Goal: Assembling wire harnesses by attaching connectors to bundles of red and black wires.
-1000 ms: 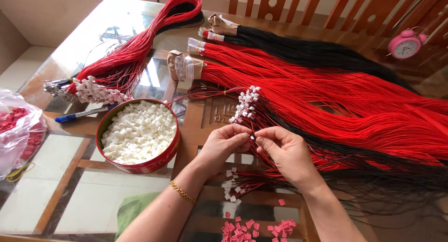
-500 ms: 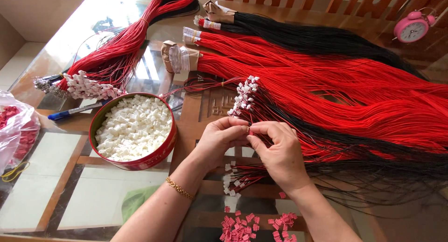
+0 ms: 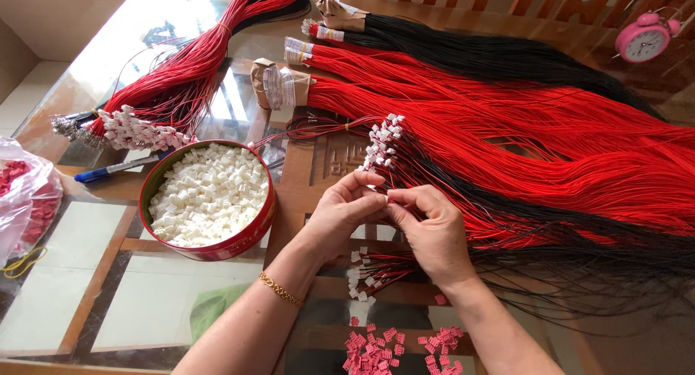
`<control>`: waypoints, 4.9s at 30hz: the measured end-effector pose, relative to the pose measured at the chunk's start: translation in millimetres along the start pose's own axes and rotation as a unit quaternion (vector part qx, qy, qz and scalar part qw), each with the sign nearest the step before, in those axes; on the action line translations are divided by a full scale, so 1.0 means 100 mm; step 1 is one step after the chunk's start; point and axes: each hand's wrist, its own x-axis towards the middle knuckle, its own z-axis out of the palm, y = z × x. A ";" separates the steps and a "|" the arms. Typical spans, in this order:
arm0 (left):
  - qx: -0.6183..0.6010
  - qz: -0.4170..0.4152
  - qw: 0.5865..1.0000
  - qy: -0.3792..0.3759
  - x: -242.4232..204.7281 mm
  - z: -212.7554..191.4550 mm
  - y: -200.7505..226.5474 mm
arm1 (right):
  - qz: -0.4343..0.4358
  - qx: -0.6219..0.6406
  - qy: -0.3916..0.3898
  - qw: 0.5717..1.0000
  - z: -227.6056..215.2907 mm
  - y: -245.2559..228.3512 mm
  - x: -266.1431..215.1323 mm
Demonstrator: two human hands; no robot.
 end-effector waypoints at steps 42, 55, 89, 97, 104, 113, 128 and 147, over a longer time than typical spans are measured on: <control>0.039 -0.014 0.997 0.069 0.12 0.00 -0.14 | -0.114 -0.331 -0.299 0.888 -0.21 0.03 -0.10; 0.044 -0.024 0.996 -0.080 0.01 -0.04 -0.01 | 0.187 -0.172 -0.193 0.948 -0.53 -0.29 0.09; 0.041 -0.047 0.996 -0.059 -0.04 -0.02 0.06 | 0.273 -0.108 -0.249 0.923 -1.15 -0.07 -0.58; 0.068 -0.044 0.995 -0.056 -0.07 0.03 0.10 | 0.090 -0.164 -0.263 0.947 -1.32 -0.22 -0.57; 0.054 -0.045 0.996 -0.056 -0.06 0.02 0.09 | 0.036 -0.231 -0.276 0.932 -1.21 -0.42 -0.70; 0.048 -0.037 0.996 -0.062 -0.04 -0.03 0.02 | -0.104 -0.316 -0.332 0.883 -0.85 -0.34 -0.92; 0.039 -0.043 0.998 -0.022 0.01 -0.06 -0.06 | 0.242 0.126 -0.131 0.953 -0.65 -0.35 -0.20; -0.045 -0.015 0.999 -0.005 0.07 -0.08 -0.11 | -0.129 -0.196 -0.016 0.972 -0.18 -0.14 0.11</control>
